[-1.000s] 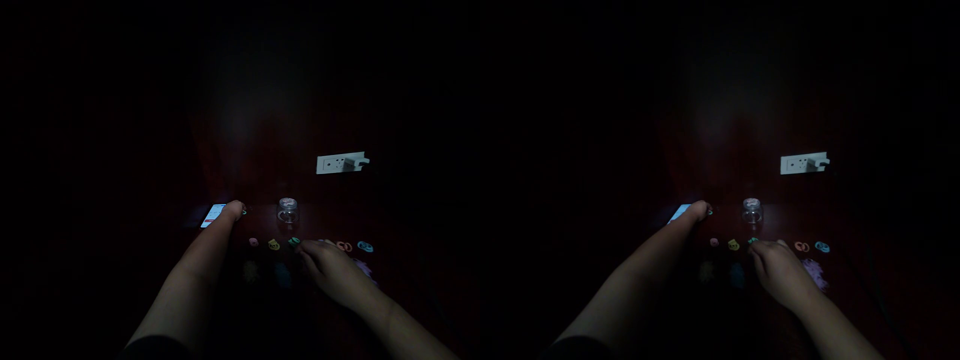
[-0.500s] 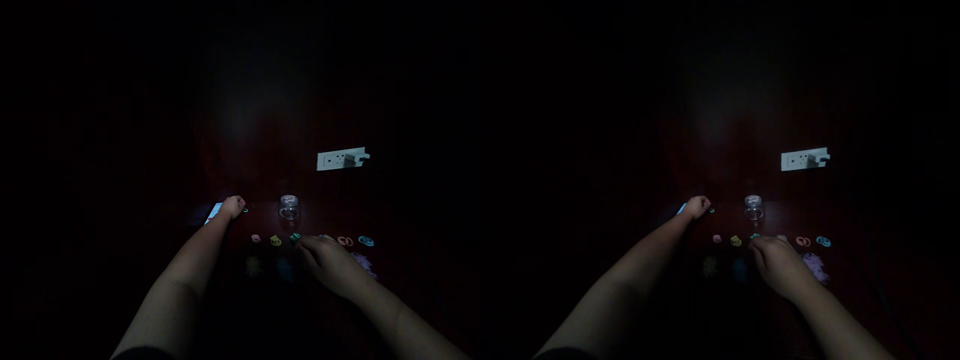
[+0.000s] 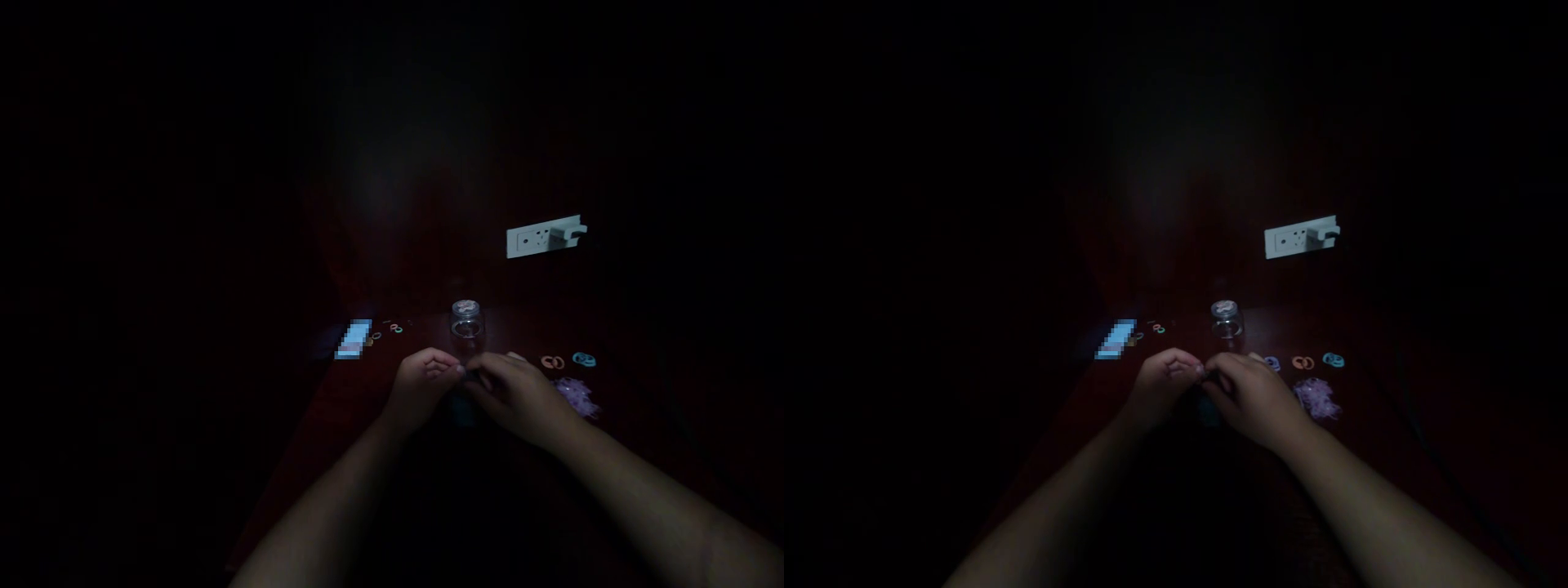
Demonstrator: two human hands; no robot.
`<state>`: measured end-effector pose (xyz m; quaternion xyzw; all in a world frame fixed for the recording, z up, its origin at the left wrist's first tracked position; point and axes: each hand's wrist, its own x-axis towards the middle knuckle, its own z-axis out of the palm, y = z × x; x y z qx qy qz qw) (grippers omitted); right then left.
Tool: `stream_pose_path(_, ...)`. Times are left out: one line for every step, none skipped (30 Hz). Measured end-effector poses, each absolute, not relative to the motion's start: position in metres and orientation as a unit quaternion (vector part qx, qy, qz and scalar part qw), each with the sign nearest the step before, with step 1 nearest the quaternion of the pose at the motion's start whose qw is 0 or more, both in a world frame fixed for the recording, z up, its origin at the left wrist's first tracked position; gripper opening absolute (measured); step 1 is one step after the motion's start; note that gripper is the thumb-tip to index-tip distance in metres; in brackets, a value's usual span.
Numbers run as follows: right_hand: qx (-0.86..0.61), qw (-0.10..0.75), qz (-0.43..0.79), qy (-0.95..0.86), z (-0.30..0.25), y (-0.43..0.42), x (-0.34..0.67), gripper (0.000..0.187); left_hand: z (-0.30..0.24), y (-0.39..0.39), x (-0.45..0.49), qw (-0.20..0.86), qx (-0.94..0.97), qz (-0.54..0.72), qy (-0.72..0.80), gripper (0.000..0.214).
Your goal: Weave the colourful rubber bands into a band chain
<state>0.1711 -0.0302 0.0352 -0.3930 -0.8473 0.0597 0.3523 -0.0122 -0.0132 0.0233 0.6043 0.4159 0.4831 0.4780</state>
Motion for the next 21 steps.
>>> stream_pose_path(-0.388, 0.359, 0.058, -0.847, 0.034, -0.031, 0.171, 0.008, 0.023, -0.019, -0.01, 0.475, 0.596, 0.494, 0.419, 0.021)
stream_pose_path(-0.382, 0.365, 0.057, -0.847, 0.034, -0.031, 0.17, 0.008, 0.023, -0.024, -0.009, 0.47, 0.589, 0.504, 0.421, 0.021)
stream_pose_path(-0.374, 0.372, 0.056, -0.848, 0.033, -0.031, 0.17, 0.007, 0.023, -0.027, -0.007, 0.467, 0.583, 0.514, 0.422, 0.021)
stream_pose_path(-0.367, 0.378, 0.054, -0.849, 0.032, -0.031, 0.17, 0.007, 0.023, -0.029, -0.007, 0.466, 0.58, 0.52, 0.42, 0.021)
stream_pose_path(-0.36, 0.382, 0.053, -0.849, 0.031, -0.031, 0.17, 0.007, 0.022, -0.03, -0.006, 0.466, 0.579, 0.524, 0.417, 0.021)
stream_pose_path(-0.354, 0.386, 0.052, -0.851, 0.03, -0.031, 0.17, 0.007, 0.022, -0.031, -0.005, 0.466, 0.579, 0.526, 0.414, 0.02)
stream_pose_path(-0.348, 0.389, 0.052, -0.852, 0.029, -0.031, 0.17, 0.008, 0.021, -0.032, -0.005, 0.466, 0.582, 0.526, 0.41, 0.019)
stream_pose_path(-0.344, 0.391, 0.052, -0.852, 0.029, -0.031, 0.171, 0.009, 0.02, -0.032, -0.004, 0.463, 0.587, 0.526, 0.407, 0.018)
stream_pose_path(-0.342, 0.392, 0.051, -0.852, 0.028, -0.031, 0.171, 0.01, 0.019, -0.032, -0.004, 0.458, 0.592, 0.526, 0.404, 0.017)
stream_pose_path(-0.343, 0.394, 0.052, -0.851, 0.028, -0.03, 0.172, 0.011, 0.018, -0.033, -0.004, 0.452, 0.6, 0.524, 0.401, 0.016)
stream_pose_path(-0.345, 0.396, 0.053, -0.849, 0.027, -0.03, 0.173, 0.011, 0.017, -0.033, -0.004, 0.443, 0.61, 0.523, 0.399, 0.015)
stream_pose_path(-0.349, 0.397, 0.055, -0.847, 0.027, -0.029, 0.173, 0.012, 0.016, -0.034, -0.005, 0.43, 0.622, 0.52, 0.397, 0.015)
stream_pose_path(-0.354, 0.398, 0.058, -0.844, 0.027, -0.029, 0.174, 0.012, 0.015, -0.034, -0.006, 0.411, 0.639, 0.516, 0.397, 0.014)
stream_pose_path(-0.359, 0.4, 0.061, -0.841, 0.027, -0.028, 0.174, 0.012, 0.015, -0.034, -0.007, 0.385, 0.658, 0.512, 0.397, 0.013)
stream_pose_path(-0.364, 0.4, 0.065, -0.839, 0.027, -0.027, 0.174, 0.012, 0.014, -0.035, -0.009, 0.354, 0.679, 0.506, 0.397, 0.013)
stream_pose_path(-0.367, 0.397, 0.069, -0.838, 0.026, -0.027, 0.175, 0.012, 0.014, -0.035, -0.011, 0.32, 0.7, 0.501, 0.396, 0.013)
stream_pose_path(-0.369, 0.393, 0.072, -0.839, 0.026, -0.027, 0.175, 0.012, 0.014, -0.035, -0.013, 0.287, 0.72, 0.495, 0.393, 0.012)
stream_pose_path(-0.37, 0.387, 0.076, -0.841, 0.026, -0.026, 0.175, 0.013, 0.015, -0.035, -0.014, 0.258, 0.736, 0.491, 0.388, 0.012)
stream_pose_path(-0.37, 0.382, 0.081, -0.843, 0.026, -0.026, 0.175, 0.013, 0.015, -0.034, -0.016, 0.233, 0.748, 0.487, 0.385, 0.014)
stream_pose_path(-0.368, 0.377, 0.086, -0.845, 0.025, -0.026, 0.174, 0.014, 0.016, -0.034, -0.017, 0.212, 0.758, 0.483, 0.383, 0.016)
stream_pose_path(-0.365, 0.374, 0.091, -0.848, 0.025, -0.026, 0.174, 0.014, 0.017, -0.034, -0.018, 0.193, 0.766, 0.48, 0.382, 0.018)
